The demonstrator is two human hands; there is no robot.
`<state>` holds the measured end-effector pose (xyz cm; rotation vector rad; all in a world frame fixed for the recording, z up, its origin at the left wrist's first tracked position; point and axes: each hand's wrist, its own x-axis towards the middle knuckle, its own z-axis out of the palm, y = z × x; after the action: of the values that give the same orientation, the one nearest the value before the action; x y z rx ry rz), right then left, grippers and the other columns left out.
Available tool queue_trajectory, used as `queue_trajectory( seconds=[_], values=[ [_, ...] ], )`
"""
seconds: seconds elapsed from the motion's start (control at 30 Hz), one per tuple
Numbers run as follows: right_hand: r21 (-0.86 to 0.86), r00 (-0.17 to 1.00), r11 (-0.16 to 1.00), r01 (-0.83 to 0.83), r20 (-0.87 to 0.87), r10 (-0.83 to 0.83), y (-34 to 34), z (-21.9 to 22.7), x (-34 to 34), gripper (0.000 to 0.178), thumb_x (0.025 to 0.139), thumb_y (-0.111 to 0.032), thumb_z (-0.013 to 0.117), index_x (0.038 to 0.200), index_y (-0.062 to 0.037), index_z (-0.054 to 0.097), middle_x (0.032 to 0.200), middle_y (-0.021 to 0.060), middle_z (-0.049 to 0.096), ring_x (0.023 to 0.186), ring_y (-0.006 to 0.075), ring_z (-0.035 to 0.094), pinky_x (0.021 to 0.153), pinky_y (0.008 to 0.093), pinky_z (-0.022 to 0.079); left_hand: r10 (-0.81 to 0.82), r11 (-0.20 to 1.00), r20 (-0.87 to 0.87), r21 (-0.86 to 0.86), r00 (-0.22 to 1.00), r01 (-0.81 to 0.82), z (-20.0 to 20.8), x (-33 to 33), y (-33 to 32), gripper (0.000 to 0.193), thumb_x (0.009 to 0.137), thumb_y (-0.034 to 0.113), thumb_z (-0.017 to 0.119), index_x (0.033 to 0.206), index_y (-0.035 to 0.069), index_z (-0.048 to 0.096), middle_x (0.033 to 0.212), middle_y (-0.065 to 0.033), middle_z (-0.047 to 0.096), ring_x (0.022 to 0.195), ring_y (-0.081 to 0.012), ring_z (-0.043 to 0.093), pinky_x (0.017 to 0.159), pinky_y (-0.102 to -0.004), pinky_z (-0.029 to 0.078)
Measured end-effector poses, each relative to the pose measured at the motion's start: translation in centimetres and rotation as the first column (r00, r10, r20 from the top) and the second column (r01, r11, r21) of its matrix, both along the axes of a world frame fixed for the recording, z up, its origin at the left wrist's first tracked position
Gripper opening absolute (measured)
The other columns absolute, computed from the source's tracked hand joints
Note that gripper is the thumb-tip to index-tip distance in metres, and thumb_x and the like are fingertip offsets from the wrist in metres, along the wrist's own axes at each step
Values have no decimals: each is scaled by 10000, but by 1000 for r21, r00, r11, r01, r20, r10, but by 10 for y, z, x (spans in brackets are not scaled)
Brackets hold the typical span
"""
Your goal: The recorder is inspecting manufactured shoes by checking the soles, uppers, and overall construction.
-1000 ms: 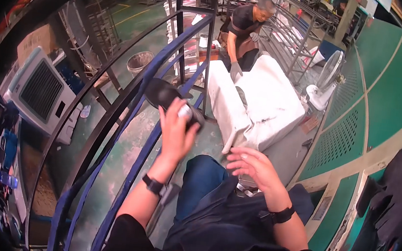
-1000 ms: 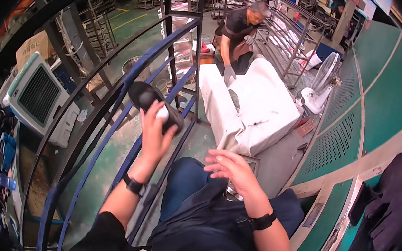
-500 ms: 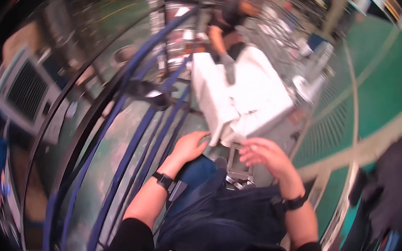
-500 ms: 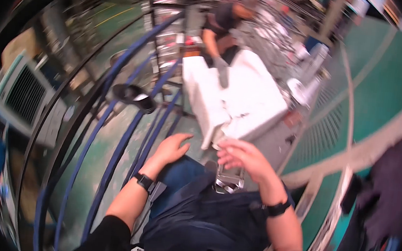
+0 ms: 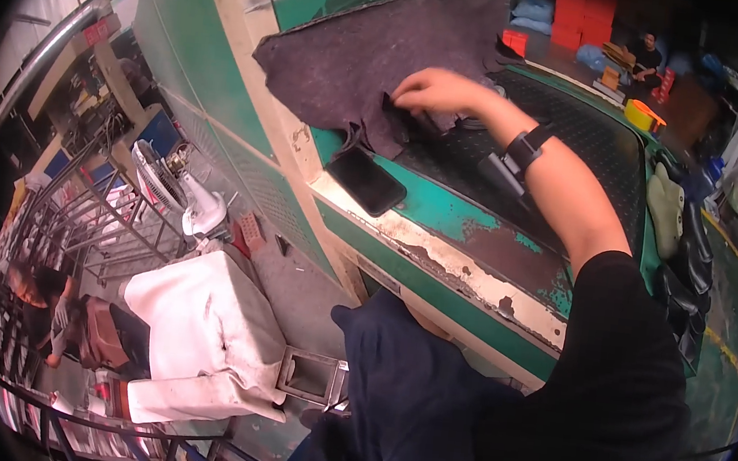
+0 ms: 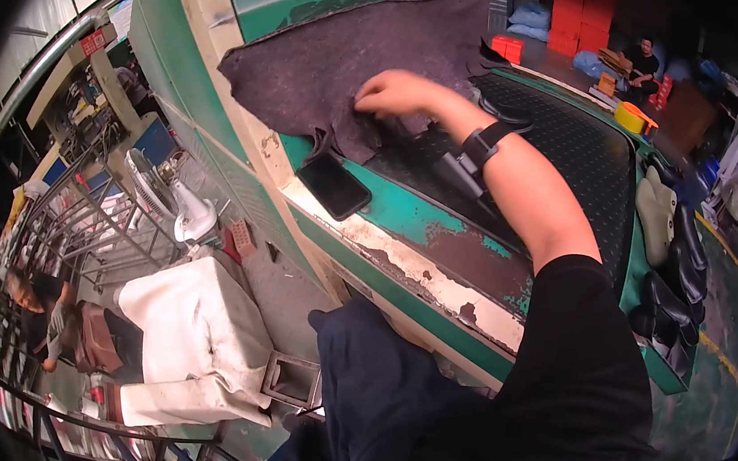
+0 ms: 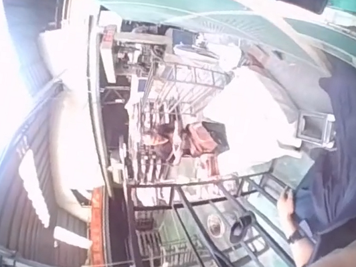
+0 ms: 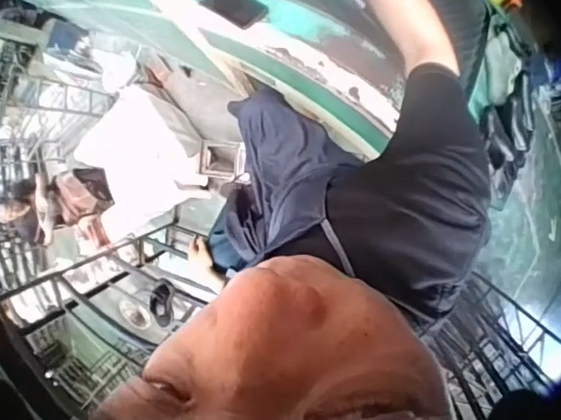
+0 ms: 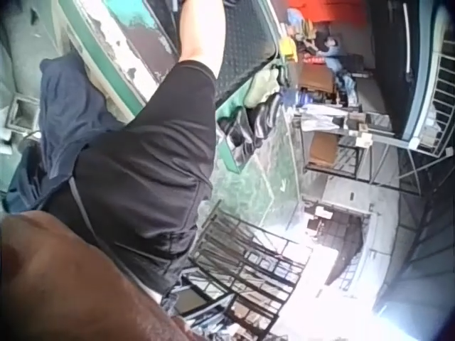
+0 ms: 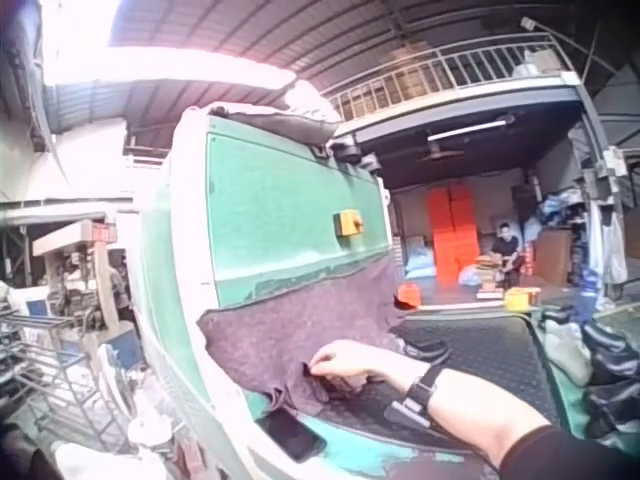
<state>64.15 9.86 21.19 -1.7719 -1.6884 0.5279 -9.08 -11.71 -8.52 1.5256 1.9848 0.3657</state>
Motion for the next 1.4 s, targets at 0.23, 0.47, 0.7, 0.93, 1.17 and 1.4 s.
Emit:
queue_trajectory(
  seconds=[0.23, 0.47, 0.7, 0.93, 1.17, 1.4],
  values=[
    [465, 412, 687, 559, 563, -716, -12, -118, 145, 729, 871, -672, 532, 1316, -107, 650, 1375, 184, 599, 1253, 325, 582, 1079, 433, 434, 65, 997, 29, -44, 997, -64, 2, -2, 1, 438, 980, 308, 600, 1305, 16, 637, 1212, -214, 685, 1102, -313, 644, 975, -393, 493],
    [82, 681, 887, 454, 611, -404, -32, -45, 120, 960, 775, -852, 521, 1386, -116, 599, 1428, 214, 545, 1315, 375, 519, 1094, 476, 400, 28, 999, 58, -43, 998, -25, 11, 18, 11, 434, 999, 285, 565, 1321, -2, 610, 1243, -236, 657, 1138, -323, 616, 1004, -404, 470],
    [53, 966, 972, 229, 114, -233, -111, -77, 119, 810, 891, -751, 503, 1396, -124, 587, 1399, 170, 587, 1326, 316, 526, 1117, 382, 371, 79, 993, -41, 96, 996, -75, 29, 33, -1, 423, 967, 331, 586, 1241, 21, 675, 1149, -245, 696, 1062, -384, 657, 938, -448, 500],
    [349, 731, 766, 540, 256, -632, -95, -69, 109, 935, 824, -797, 545, 1480, -134, 488, 1360, 192, 610, 1295, 343, 552, 1087, 407, 404, -110, 991, 74, 90, 991, 103, -25, -14, 16, 452, 902, 165, 649, 1285, -71, 605, 985, -228, 734, 873, -265, 709, 834, -364, 537],
    [301, 634, 828, 474, 536, -558, -101, -81, 51, 852, 724, -476, 786, 1486, -282, 458, 1433, 149, 484, 1302, 359, 511, 1040, 452, 466, 16, 966, 272, 244, 962, -85, -22, -3, -2, 353, 940, 55, 607, 1268, -75, 607, 957, -150, 714, 831, -163, 653, 778, -298, 521],
    [365, 891, 928, 69, 396, -223, -139, 6, 9, 844, 715, -283, 849, 1476, -182, 498, 1286, 156, 572, 1211, 281, 552, 1051, 367, 421, -320, 803, 496, 594, 807, -46, 86, 117, 21, 648, 848, -19, 611, 1474, 3, 445, 1403, -188, 542, 1176, -261, 613, 982, -343, 478]
  ],
)
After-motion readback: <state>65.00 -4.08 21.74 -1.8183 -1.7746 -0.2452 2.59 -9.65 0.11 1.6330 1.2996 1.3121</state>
